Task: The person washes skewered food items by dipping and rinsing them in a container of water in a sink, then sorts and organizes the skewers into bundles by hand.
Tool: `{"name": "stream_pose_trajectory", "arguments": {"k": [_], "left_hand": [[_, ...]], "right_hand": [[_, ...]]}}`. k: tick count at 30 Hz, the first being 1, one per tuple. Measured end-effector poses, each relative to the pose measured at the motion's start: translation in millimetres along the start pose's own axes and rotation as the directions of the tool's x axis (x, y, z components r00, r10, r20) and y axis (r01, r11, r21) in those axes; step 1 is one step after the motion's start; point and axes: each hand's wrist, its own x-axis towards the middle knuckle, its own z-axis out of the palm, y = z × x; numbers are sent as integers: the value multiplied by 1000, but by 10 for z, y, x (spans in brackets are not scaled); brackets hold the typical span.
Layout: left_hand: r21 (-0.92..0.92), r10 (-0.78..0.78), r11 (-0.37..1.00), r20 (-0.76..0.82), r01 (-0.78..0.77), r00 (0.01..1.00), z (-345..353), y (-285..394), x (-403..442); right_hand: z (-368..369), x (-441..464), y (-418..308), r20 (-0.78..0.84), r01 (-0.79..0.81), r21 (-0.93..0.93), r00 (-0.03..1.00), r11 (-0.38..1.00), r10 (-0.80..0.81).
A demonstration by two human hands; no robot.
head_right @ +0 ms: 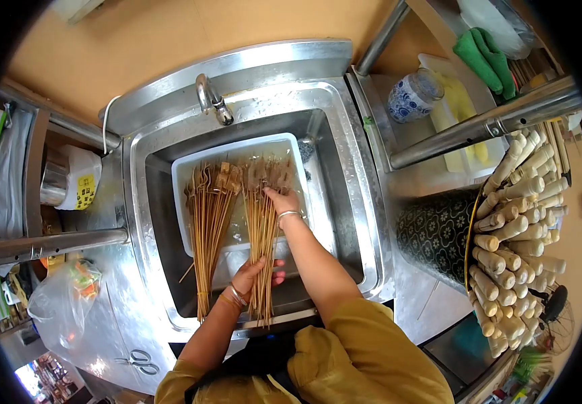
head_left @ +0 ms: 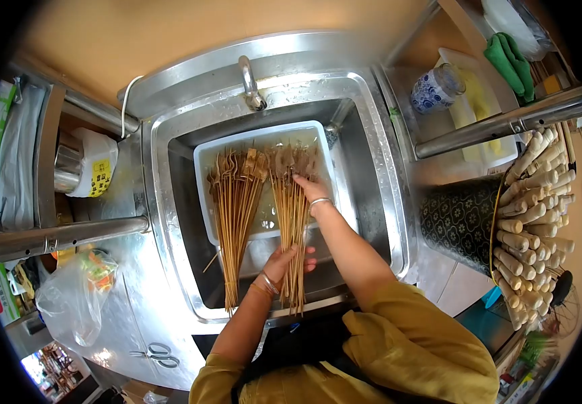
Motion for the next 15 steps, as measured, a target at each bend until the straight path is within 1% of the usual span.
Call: {"name": "stream_pose_trajectory", "arguments": {"k": [1, 2, 3, 4, 5, 6, 7, 10, 11, 12, 14, 15], "left_hand": [[3, 4, 1000, -1, -4, 1000, 3, 4, 4], [34, 16, 999, 23, -17, 1000, 0, 0, 4], [61, 23, 998, 46, -26, 999, -9, -16, -6], [61, 20, 998, 43, -22, 999, -35, -36, -2], [58, 59, 997, 25, -61, 998, -69, -56, 22], [53, 101, 993, 8, -101, 995, -85, -64, 40], [5, 91, 996, 12, -91, 996, -30, -28, 4], [34, 70, 997, 32, -71, 997, -125, -35, 22], [36, 73, 997, 32, -74, 997, -147, -49, 19], [27, 75, 997, 25, -75, 997, -135, -46, -2], [21, 73, 997, 15, -73, 997, -139, -53, -16], [8, 61, 998, 7, -61, 998, -150, -55, -17]], "right_hand": [[81, 53, 62, -45, 160, -178, 984, 971, -170], [127, 102, 92, -58, 300, -354, 938, 886, -341], [97, 167, 85, 24, 259, -309, 964, 915, -265], [45, 221, 81, 21, 255, -308, 965, 916, -262], [-9, 274, 71, -14, 88, -172, 996, 981, -92], [-57, 332, 78, -23, -84, -31, 996, 996, 84], [-21, 160, 6, -3, 5, 26, 1000, 1000, -5], [82, 59, -101, -18, -30, 60, 999, 998, 31], [135, 67, -169, 31, -78, 74, 997, 994, 75], [133, 289, -158, 35, -77, 74, 997, 994, 75], [24, 850, -21, -35, -13, -115, 999, 993, 9], [67, 759, -93, -92, -15, -197, 996, 980, -3]]}}
